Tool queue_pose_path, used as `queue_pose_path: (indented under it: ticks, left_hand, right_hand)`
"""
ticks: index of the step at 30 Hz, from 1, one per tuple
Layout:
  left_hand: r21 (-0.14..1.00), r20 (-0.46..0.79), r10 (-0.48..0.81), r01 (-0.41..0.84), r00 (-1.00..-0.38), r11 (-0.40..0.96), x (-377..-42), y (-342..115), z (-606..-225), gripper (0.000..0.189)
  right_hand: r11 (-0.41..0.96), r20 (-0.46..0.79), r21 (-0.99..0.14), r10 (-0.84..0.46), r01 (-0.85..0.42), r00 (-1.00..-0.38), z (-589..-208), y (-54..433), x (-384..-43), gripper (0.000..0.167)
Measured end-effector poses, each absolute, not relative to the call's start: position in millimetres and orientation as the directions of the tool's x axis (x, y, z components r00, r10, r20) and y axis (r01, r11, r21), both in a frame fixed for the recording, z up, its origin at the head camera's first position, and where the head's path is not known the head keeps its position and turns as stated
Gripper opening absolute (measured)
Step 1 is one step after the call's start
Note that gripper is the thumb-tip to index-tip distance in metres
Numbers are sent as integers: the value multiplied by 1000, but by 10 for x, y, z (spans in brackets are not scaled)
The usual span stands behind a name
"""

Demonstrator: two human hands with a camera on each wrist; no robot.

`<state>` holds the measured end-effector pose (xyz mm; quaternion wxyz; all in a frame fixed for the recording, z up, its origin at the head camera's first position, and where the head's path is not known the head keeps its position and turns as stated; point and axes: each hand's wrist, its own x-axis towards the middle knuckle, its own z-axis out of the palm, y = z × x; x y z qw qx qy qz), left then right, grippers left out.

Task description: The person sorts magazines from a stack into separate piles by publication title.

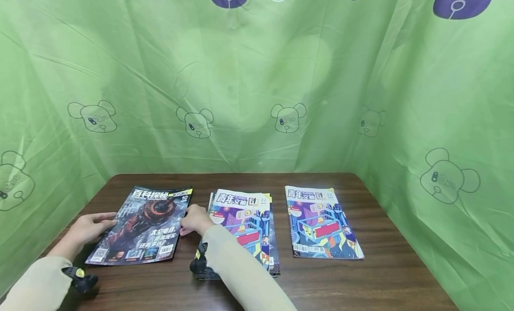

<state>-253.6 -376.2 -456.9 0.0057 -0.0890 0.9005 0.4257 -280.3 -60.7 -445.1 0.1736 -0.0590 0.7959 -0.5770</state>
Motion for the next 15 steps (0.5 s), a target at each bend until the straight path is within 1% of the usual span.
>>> queue_pose_path:
  ticks: [8,11,15]
  left_hand:
    - [749,-115,-147,-183,-982,637,-2507,-3753,-4571,54]
    - [736,-115,-152,-187,-982,650,-2501,-3751,-4574,53]
    - [693,-93,-148,-171,-985,701,-2501,-3753,-4578,51]
  right_hand:
    - [471,-196,-882,-335,16,-922,-4449,-601,-2807,48]
    - [494,-192,-870,-334,2,-923,-4441,-598,-2795,49]
    - [490,-200,-872,-337,10,-920,-4421,-593,-2782,50]
